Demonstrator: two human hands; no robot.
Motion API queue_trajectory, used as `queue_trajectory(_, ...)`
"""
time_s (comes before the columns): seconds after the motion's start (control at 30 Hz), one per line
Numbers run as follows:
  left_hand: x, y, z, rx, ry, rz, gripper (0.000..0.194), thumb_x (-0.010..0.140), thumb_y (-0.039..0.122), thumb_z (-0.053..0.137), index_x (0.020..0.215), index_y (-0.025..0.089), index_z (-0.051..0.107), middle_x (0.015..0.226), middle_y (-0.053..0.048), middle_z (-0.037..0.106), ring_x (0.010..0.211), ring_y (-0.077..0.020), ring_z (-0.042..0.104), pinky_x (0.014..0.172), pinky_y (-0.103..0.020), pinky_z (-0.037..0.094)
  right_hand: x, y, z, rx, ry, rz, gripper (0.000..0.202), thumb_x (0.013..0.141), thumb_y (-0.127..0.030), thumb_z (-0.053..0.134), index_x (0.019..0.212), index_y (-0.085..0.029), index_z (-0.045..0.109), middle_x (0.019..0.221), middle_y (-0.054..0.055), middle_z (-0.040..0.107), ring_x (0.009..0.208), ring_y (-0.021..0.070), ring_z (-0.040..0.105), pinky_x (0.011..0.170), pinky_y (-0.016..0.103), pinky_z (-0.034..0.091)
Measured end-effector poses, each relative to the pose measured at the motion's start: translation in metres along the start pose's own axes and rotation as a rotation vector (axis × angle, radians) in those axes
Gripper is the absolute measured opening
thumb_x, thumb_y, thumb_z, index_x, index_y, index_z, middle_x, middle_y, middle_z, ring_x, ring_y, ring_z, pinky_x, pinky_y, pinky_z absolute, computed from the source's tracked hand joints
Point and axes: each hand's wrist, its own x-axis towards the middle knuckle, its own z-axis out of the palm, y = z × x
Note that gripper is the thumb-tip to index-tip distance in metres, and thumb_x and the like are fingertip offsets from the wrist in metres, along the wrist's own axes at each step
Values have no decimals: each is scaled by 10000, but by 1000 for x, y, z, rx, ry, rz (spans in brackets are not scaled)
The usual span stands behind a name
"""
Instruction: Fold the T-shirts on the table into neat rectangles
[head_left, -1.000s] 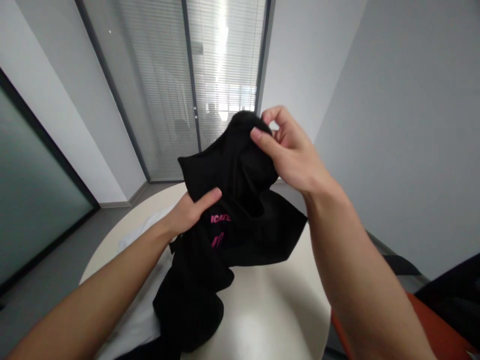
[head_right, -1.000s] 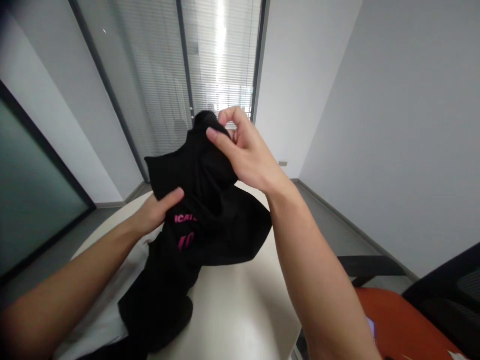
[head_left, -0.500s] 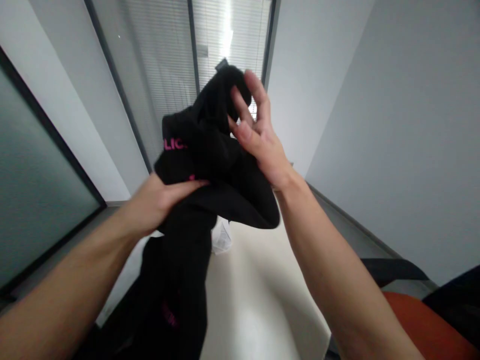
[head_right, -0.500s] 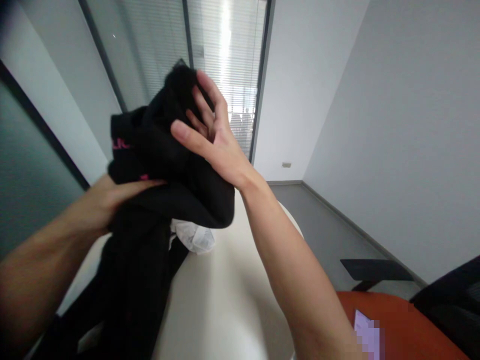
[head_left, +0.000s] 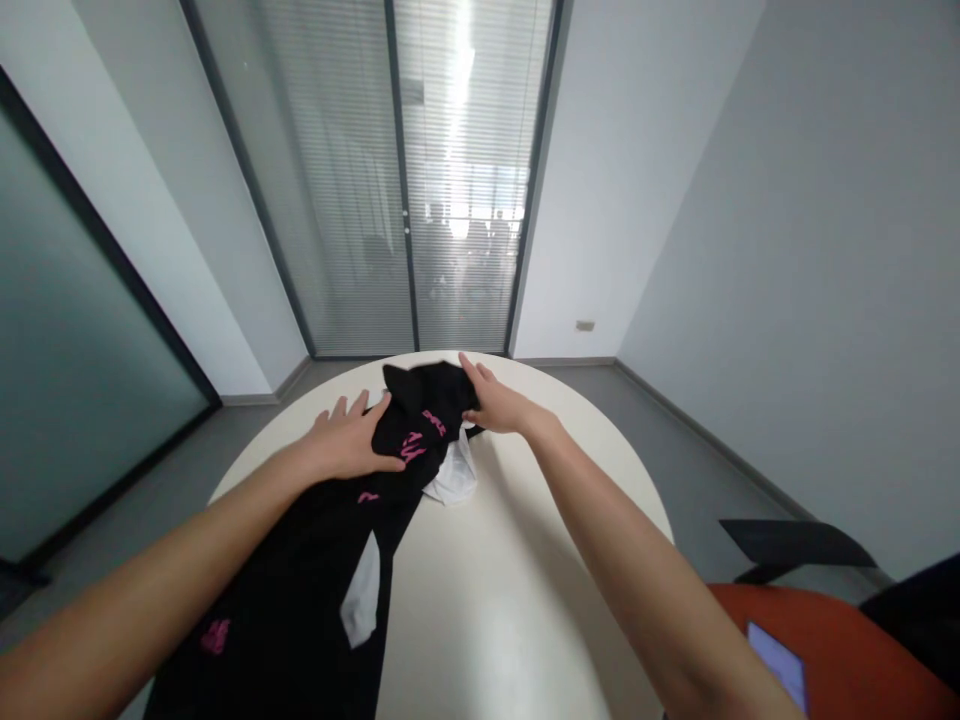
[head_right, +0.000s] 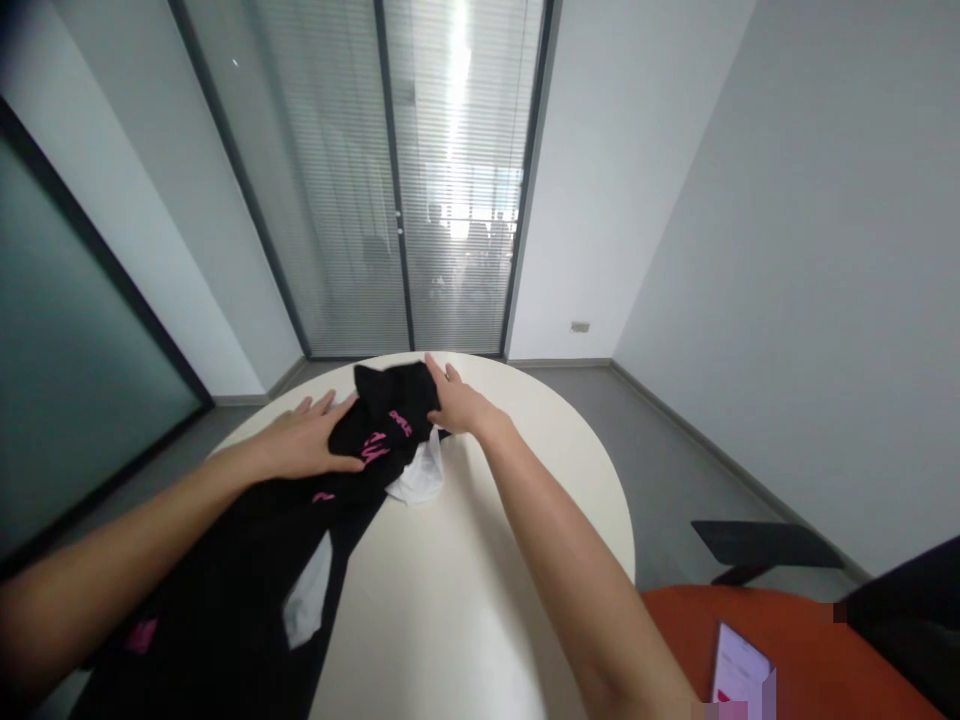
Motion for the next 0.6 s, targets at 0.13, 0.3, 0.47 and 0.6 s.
queue_trajectory(0.13,-57,-6,49,70,61,-81,1355,452,755,772,1585,287,193,1647,-201,98,1441,-588,33,1046,-797,111,-25,2,33,-85,-329,172,1452,567,-429,903,1576,-303,-133,1624,199,-191,1506,394,36,1190,539,199)
queue_trajectory(0.3,-92,-21,75,1,-97,-60,1297,463,554,839,1570,379,185,1664,-136,-6,1426,-604,97,972,-787,290,-36,-9,75,-235,-490,316,1496,497,-634,875,1552,-385,-156,1644,160,-134,1458,531,55,1127,701,103)
queue_trajectory(0.47,-48,-53,85,10,-130,-11,1137,632,413,739,1581,362,115,1668,-127,-34,1445,-543,167,997,-636,411,2,10,100,-351,-257,156,908,888,-658,531,1597,-334,65,1622,142,252,1462,424,243,1138,675,-25)
queue_trajectory(0.6,2,-88,90,60,-49,-15,1055,718,418,673,1592,321,91,1664,-165,11,1440,-517,227,1031,-587,401,35,24,116,-342,-74,176,704,1001,-477,398,1601,-294,78,1633,121,232,1472,334,251,1152,573,196)
